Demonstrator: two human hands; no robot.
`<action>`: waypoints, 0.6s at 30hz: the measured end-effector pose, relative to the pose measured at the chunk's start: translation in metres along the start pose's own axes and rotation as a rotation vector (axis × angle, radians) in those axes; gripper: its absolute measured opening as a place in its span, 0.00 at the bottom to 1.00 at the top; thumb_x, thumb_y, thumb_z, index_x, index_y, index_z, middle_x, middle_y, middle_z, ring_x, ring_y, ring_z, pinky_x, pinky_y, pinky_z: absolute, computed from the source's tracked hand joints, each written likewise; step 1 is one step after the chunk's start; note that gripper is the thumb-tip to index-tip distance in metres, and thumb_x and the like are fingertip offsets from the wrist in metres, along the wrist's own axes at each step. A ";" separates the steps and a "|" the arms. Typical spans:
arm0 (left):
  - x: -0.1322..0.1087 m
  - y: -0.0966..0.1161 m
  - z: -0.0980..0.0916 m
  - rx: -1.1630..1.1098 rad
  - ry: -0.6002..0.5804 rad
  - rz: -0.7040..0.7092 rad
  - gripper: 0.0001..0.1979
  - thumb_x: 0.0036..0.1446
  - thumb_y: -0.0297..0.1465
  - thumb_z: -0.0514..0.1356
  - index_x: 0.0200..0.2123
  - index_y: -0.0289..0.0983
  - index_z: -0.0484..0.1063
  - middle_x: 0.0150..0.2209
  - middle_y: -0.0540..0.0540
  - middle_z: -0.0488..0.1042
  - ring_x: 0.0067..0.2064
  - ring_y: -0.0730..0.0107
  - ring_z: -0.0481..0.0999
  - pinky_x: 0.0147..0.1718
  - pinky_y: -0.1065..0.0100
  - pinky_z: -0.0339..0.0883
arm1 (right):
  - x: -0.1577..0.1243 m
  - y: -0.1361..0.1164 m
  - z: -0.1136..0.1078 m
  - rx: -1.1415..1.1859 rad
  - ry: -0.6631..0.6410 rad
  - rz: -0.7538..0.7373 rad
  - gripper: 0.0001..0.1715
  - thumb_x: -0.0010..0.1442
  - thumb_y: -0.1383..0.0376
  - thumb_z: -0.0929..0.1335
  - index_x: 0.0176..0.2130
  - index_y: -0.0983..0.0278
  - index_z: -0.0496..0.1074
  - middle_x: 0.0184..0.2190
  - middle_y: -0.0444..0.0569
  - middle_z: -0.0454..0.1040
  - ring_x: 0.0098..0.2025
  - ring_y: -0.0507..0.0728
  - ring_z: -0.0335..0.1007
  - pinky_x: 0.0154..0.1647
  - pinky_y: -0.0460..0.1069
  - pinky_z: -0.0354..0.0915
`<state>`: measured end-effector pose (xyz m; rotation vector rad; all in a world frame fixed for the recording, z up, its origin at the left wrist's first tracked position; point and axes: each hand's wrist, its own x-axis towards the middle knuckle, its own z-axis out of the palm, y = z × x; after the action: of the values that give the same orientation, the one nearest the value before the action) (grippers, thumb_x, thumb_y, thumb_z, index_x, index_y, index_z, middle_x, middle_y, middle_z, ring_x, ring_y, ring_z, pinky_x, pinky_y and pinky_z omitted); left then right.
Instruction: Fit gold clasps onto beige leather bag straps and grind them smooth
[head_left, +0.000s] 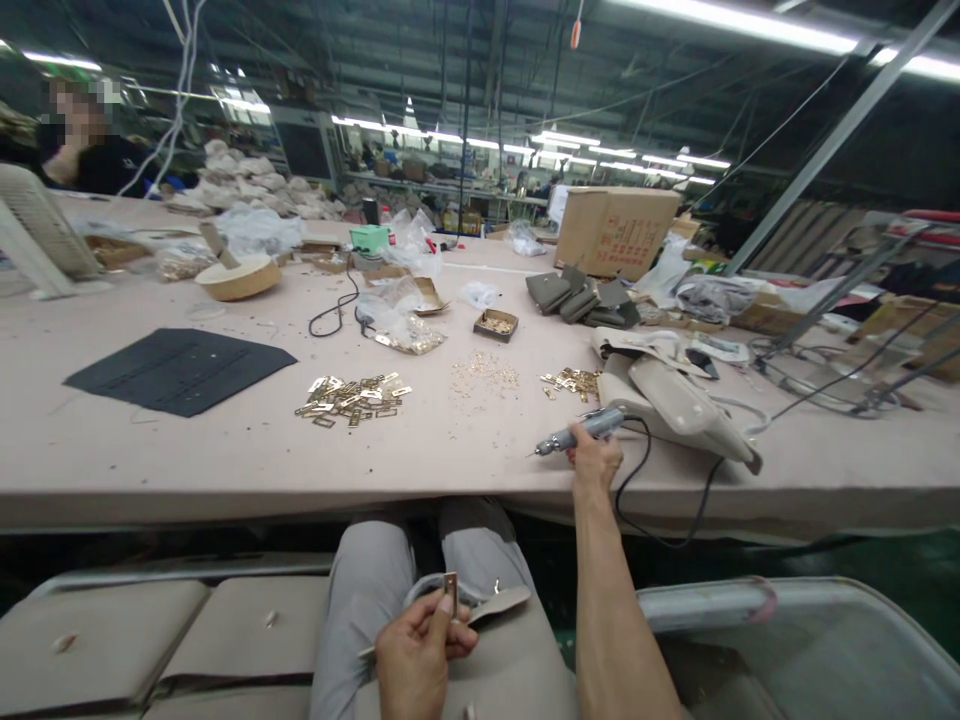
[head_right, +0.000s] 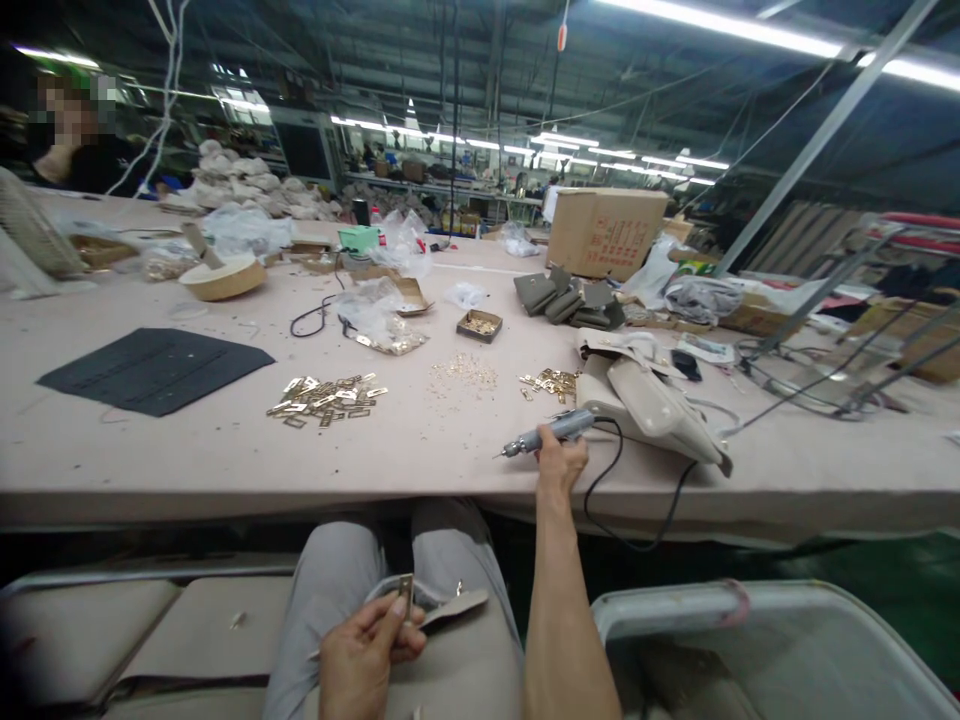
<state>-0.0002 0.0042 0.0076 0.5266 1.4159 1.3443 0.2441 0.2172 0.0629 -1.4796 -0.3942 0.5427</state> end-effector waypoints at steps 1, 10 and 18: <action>0.001 0.000 0.000 -0.009 -0.002 -0.013 0.34 0.34 0.59 0.76 0.30 0.31 0.84 0.25 0.39 0.82 0.20 0.61 0.78 0.19 0.64 0.78 | -0.003 0.001 -0.002 0.091 -0.058 0.037 0.33 0.41 0.59 0.81 0.44 0.67 0.72 0.26 0.43 0.73 0.20 0.54 0.66 0.16 0.48 0.60; 0.005 -0.003 -0.001 -0.050 -0.046 -0.056 0.32 0.35 0.56 0.77 0.30 0.32 0.84 0.26 0.40 0.83 0.21 0.62 0.78 0.20 0.66 0.78 | -0.033 -0.008 0.008 0.779 -0.517 0.521 0.23 0.46 0.74 0.78 0.33 0.62 0.62 0.25 0.38 0.66 0.26 0.49 0.67 0.28 0.43 0.73; -0.003 0.001 0.007 -0.064 0.016 0.000 0.32 0.37 0.58 0.75 0.29 0.32 0.82 0.25 0.42 0.81 0.19 0.66 0.76 0.17 0.68 0.76 | -0.009 -0.019 0.033 0.776 -0.558 0.583 0.15 0.57 0.73 0.74 0.41 0.63 0.66 0.34 0.44 0.73 0.23 0.46 0.63 0.24 0.42 0.71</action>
<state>0.0062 0.0045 0.0112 0.4752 1.3815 1.3919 0.2207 0.2392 0.0847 -0.6457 -0.1313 1.4088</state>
